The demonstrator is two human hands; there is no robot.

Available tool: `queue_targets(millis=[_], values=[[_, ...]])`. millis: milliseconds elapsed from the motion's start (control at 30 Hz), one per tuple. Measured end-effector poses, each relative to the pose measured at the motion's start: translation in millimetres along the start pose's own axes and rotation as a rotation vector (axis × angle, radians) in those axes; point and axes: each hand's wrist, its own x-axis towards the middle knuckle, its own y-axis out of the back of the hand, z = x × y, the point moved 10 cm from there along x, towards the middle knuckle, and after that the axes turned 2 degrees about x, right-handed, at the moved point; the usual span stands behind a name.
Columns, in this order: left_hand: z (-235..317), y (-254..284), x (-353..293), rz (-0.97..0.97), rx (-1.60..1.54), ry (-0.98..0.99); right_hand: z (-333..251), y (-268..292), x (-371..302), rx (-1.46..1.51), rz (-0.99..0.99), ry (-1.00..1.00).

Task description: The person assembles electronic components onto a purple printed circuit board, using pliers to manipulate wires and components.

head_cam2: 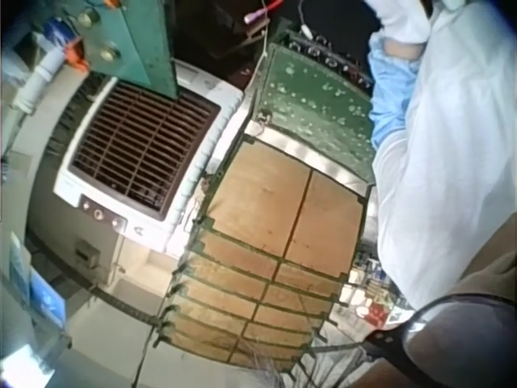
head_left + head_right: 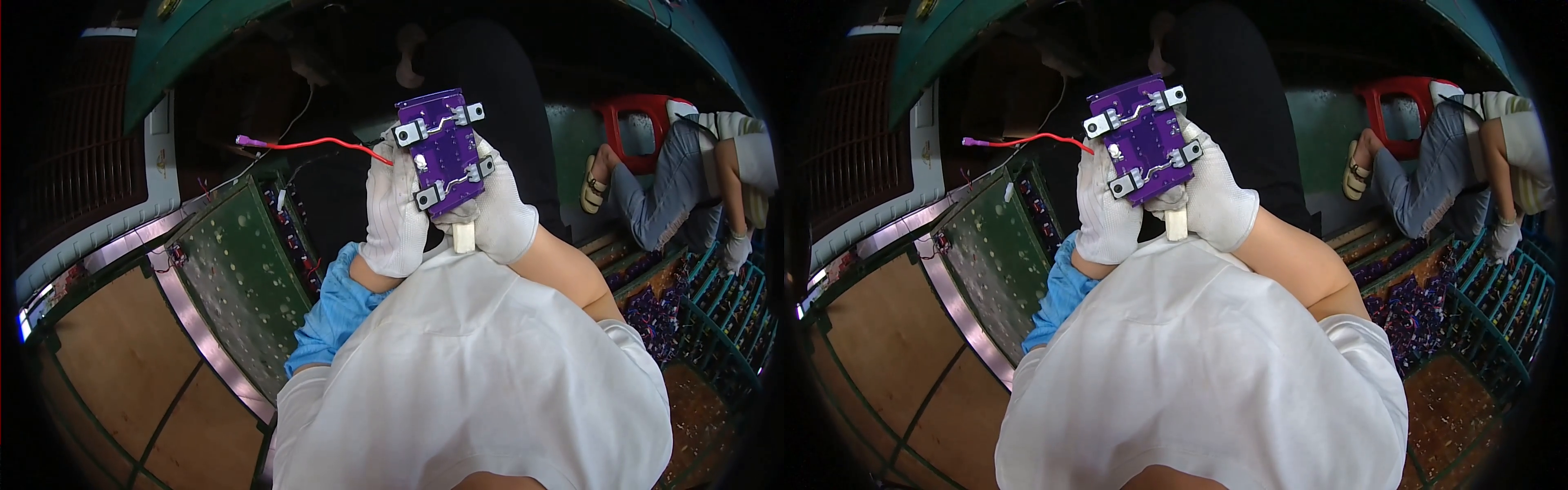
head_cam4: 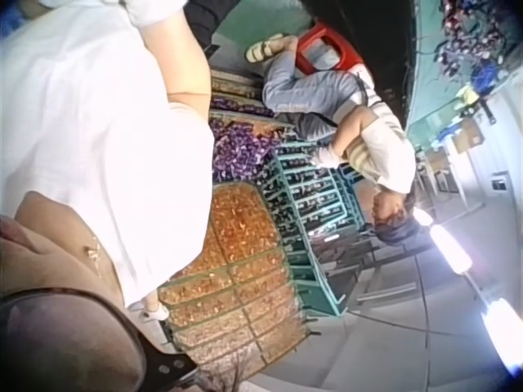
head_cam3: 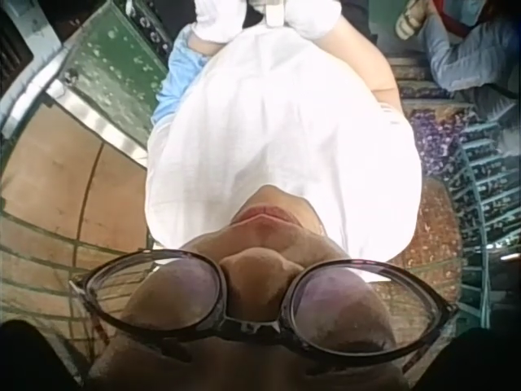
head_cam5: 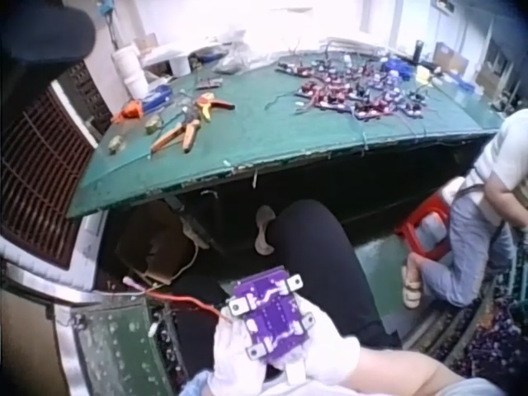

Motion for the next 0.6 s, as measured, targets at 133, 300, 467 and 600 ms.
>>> queue_targets(millis=[133, 300, 467, 600], values=[[-5, -2, -3, -0.022, 0.020, 0.009, 2, -6, 0, -0.006, -0.125, -0.024], [-25, -20, -7, -0.036, -0.933, 0.439, 1, -4, -1, -0.030, -0.111, -0.013], [-22, -18, -3, -0.028, -0.773, 0.289, 0, -14, -8, -0.077, -0.225, 0.003], [-41, -36, -8, -0.095, -0.833, 0.427, 1, -6, -10, 0.050, -0.044, 0.024]])
